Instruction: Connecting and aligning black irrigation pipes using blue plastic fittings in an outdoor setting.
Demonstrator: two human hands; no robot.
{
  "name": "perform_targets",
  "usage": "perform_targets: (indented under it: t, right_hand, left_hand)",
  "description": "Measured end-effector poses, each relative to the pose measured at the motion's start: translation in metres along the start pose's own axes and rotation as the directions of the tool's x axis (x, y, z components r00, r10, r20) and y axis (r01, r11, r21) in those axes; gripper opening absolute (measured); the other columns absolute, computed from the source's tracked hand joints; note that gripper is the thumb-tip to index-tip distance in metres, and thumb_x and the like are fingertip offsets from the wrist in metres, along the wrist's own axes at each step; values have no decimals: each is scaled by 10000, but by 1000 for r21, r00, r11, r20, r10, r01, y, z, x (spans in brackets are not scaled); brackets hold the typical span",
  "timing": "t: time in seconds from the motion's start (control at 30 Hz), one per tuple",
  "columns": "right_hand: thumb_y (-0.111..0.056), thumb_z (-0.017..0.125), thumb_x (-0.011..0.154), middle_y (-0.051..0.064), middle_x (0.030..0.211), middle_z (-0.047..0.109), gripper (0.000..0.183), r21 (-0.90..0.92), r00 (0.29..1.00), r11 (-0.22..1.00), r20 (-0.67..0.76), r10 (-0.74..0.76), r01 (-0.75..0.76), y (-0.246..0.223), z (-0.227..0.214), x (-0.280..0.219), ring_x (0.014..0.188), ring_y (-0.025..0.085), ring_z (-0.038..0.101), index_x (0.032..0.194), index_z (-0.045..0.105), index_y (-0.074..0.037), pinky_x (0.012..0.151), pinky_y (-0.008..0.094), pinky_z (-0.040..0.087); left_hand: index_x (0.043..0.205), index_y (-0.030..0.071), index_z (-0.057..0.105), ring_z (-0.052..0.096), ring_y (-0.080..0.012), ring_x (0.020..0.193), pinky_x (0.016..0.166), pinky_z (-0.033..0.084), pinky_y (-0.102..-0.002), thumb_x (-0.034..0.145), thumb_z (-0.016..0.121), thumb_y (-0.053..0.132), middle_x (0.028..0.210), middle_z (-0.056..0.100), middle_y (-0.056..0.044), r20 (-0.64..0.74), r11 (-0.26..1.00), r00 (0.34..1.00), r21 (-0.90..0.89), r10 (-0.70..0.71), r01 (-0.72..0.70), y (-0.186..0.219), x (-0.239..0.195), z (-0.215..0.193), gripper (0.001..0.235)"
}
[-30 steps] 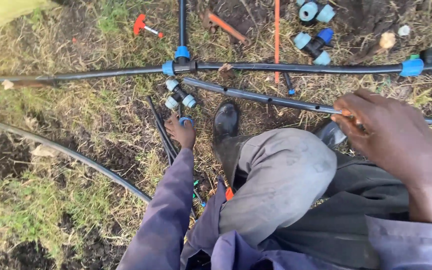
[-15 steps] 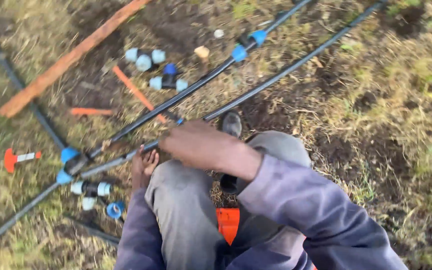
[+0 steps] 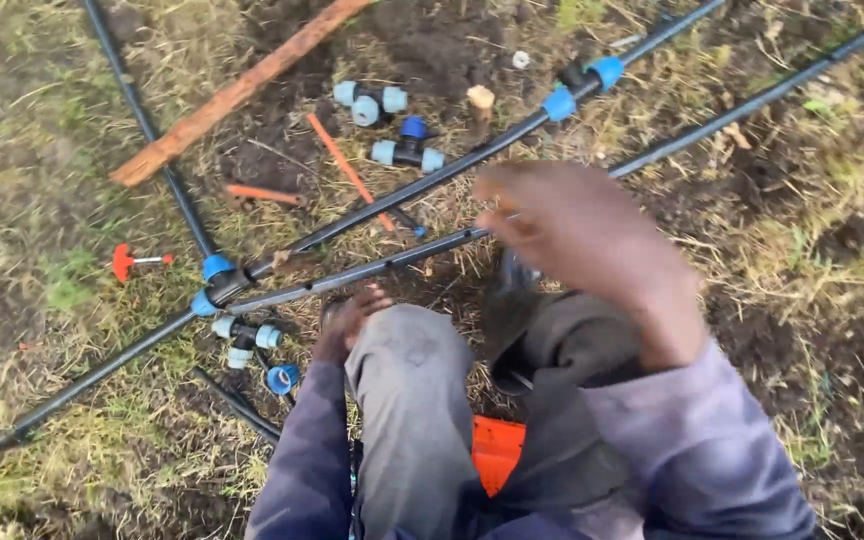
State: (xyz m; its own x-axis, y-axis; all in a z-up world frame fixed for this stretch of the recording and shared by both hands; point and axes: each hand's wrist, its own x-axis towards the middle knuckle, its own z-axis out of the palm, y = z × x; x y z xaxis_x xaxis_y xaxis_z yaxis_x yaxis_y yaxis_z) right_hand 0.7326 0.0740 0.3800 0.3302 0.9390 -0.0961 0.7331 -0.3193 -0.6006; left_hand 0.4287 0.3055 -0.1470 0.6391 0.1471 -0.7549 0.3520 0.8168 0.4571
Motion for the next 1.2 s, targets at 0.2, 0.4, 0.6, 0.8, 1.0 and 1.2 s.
perform_targets:
  t: [0.2, 0.4, 0.6, 0.8, 1.0, 1.2]
  right_hand:
    - [-68, 732, 1008, 30, 820, 691, 91, -109, 959, 983, -258, 117, -149, 19, -19, -14, 613, 157, 584, 975, 650, -86, 579, 345, 461]
    - [-217, 574, 971, 74, 843, 658, 36, -188, 984, 966, -11, 179, -178, 28, 8, -4, 740, 343, 645, 967, 580, -181, 592, 510, 419]
    - [164, 544, 830, 84, 690, 600, 214, -179, 991, 981, 128, -50, 72, 16, 20, 8, 557, 312, 635, 901, 584, -34, 516, 468, 502]
    - [48, 589, 862, 111, 835, 653, 163, -178, 994, 983, 109, -27, 47, 19, 21, 6, 712, 396, 680, 996, 605, -43, 615, 526, 498]
    - [36, 554, 900, 120, 755, 621, 166, -156, 985, 988, 174, 14, 14, 16, 18, 3, 647, 408, 665, 1042, 593, -43, 522, 534, 468]
    - [165, 561, 840, 81, 690, 665, 380, -114, 980, 993, 195, 41, -19, 18, 17, 7, 596, 275, 688, 1185, 598, 8, 549, 463, 535]
  left_hand:
    - [1300, 66, 521, 602, -286, 1082, 929, 552, -390, 980, 507, 385, 1242, 589, -178, -114, 976, 990, 209, 83, -57, 90, -47, 145, 452]
    - [1467, 63, 399, 527, -382, 1343, 1132, 466, -511, 1011, 412, 51, 1472, 489, -200, -208, 837, 977, -527, 39, -146, 78, 135, 29, 456]
    - [1328, 28, 537, 734, -279, 1086, 956, 661, -408, 1036, 586, 306, 1185, 692, -180, -608, 914, 785, -376, -117, -155, 145, 48, 145, 406]
    - [1237, 40, 510, 667, -276, 1007, 930, 619, -456, 1017, 572, 196, 1103, 608, -169, -595, 866, 792, -459, -137, -195, 156, 51, 165, 277]
    - [948, 201, 632, 537, -67, 622, 585, 432, -211, 1044, 662, 296, 737, 606, 9, -572, 801, 819, -510, -44, -313, 155, 35, 184, 139]
    - [796, 173, 564, 487, -135, 674, 653, 425, -287, 994, 666, 350, 749, 556, -23, -453, 786, 889, -523, 71, -329, 172, 27, 202, 284]
